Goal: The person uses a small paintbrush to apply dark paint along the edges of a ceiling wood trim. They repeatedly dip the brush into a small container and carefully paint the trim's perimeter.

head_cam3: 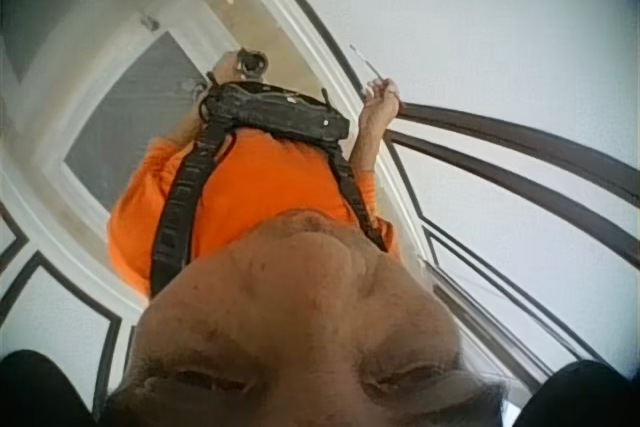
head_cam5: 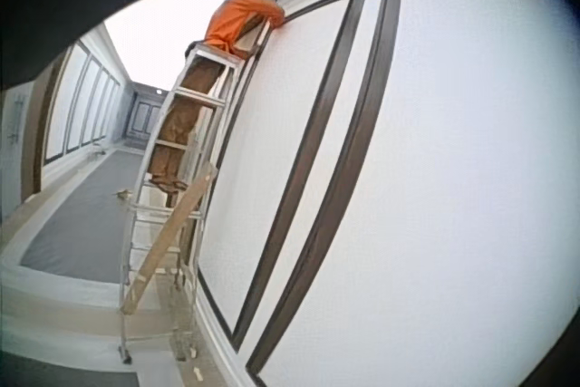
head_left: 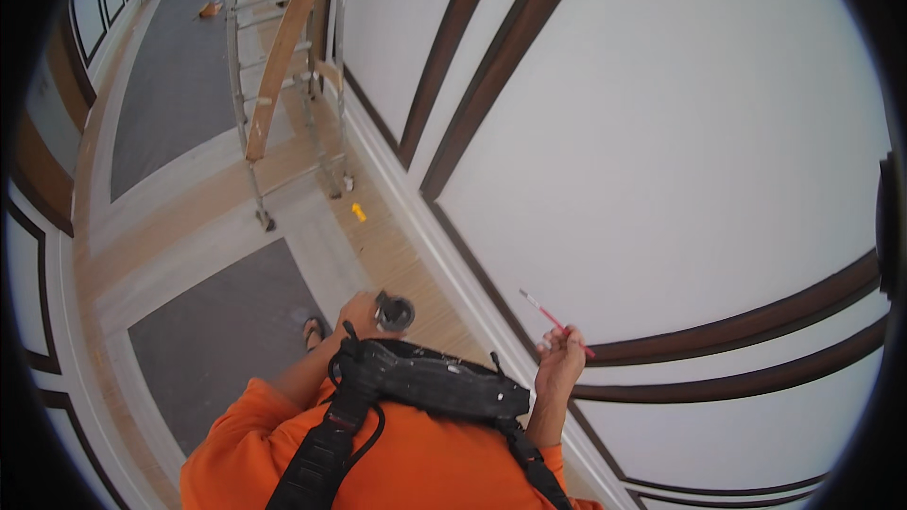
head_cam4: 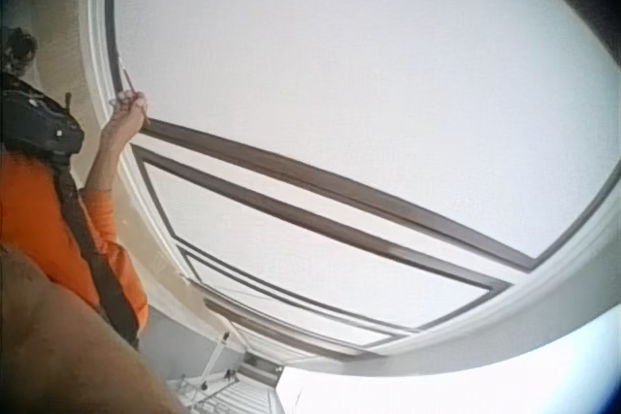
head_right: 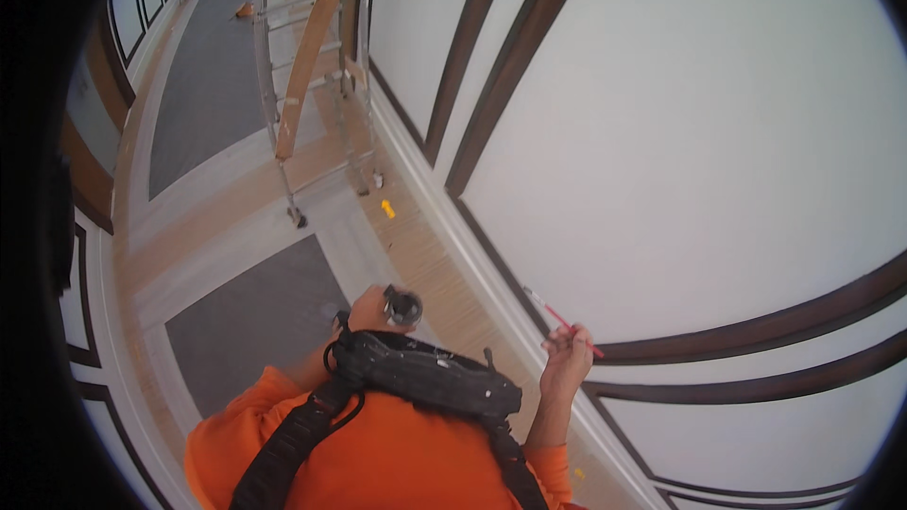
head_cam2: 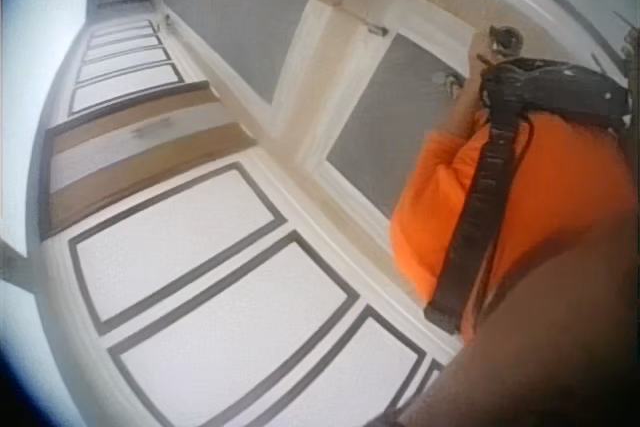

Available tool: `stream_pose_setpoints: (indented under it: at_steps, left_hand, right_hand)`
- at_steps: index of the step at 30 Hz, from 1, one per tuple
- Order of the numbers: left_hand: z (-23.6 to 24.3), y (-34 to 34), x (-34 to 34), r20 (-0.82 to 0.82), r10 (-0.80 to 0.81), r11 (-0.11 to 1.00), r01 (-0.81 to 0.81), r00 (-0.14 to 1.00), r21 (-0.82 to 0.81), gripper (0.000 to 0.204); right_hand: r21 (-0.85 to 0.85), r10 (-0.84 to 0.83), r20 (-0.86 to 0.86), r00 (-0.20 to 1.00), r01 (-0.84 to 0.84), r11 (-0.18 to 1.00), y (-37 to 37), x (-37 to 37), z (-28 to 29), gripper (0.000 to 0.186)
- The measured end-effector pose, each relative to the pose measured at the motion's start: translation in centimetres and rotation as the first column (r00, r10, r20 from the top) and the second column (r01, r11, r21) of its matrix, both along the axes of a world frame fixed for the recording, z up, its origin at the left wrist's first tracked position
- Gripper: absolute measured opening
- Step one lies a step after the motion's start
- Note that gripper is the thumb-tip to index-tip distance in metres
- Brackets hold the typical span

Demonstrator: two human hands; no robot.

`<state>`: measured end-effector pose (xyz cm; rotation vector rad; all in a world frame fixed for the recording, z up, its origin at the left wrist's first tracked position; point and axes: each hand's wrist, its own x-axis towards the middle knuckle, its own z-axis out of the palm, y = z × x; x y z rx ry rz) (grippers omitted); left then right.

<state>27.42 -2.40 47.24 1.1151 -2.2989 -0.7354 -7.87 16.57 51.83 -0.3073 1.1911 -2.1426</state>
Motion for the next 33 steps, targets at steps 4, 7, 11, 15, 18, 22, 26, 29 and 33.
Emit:
stream_pose_setpoints:
  at_steps: [4, 7, 11, 15, 18, 22, 26, 29, 33]
  left_hand:
    - [-0.9, -0.1, -1.4, 0.018, -0.003, 0.994, 0.005, 1.000, -0.111, 0.070]
    - [-1.4, -0.6, -3.4, 0.085, -0.051, 0.994, 0.059, 0.995, -0.097, 0.072]
    - [1.8, 0.2, -7.7, 0.048, -0.101, 0.984, 0.107, 0.994, -0.139, 0.073]
    - [4.0, 1.4, -10.9, 0.000, -0.167, 0.980, 0.166, 0.986, -0.106, 0.073]
    - [5.1, 2.0, -12.4, -0.025, -0.196, 0.979, 0.194, 0.980, -0.060, 0.072]
    - [5.2, 3.1, -12.6, -0.039, -0.196, 0.979, 0.192, 0.980, -0.073, 0.072]
    - [4.8, 3.9, -12.4, -0.062, -0.173, 0.984, 0.171, 0.983, -0.048, 0.073]
    - [3.6, 4.4, -12.3, -0.115, -0.159, 0.987, 0.158, 0.981, -0.016, 0.072]
    - [4.5, 4.3, -14.5, -0.037, -0.260, 0.965, 0.260, 0.965, 0.019, 0.070]
  right_hand:
    - [0.047, 0.027, -0.190, 0.981, -0.018, 0.999, -1.9, 2.2, -3.0, 0.031]
    - [0.095, 0.093, -0.375, 0.922, -0.061, 0.994, -3.1, 2.8, -4.8, 0.027]
    - [0.121, 0.128, -0.555, 0.822, -0.073, 0.990, -1.8, 1.7, 2.2, 0.027]
    - [0.148, 0.133, -0.619, 0.774, -0.051, 0.988, 0.0, 0.7, 4.7, 0.025]
    - [0.157, 0.112, -0.609, 0.785, -0.019, 0.987, 0.7, 0.4, 6.2, 0.025]
    - [0.103, 0.070, -0.565, 0.822, -0.014, 0.995, 0.8, 0.2, 6.5, 0.025]
    - [0.075, 0.026, -0.565, 0.825, 0.020, 0.997, 0.7, -0.2, 6.5, 0.026]
    - [0.079, -0.015, -0.561, 0.828, 0.071, 0.994, 1.6, -0.6, 7.0, 0.025]
    - [0.091, -0.129, -0.565, 0.815, 0.217, 0.972, 3.3, -2.0, 7.1, 0.024]
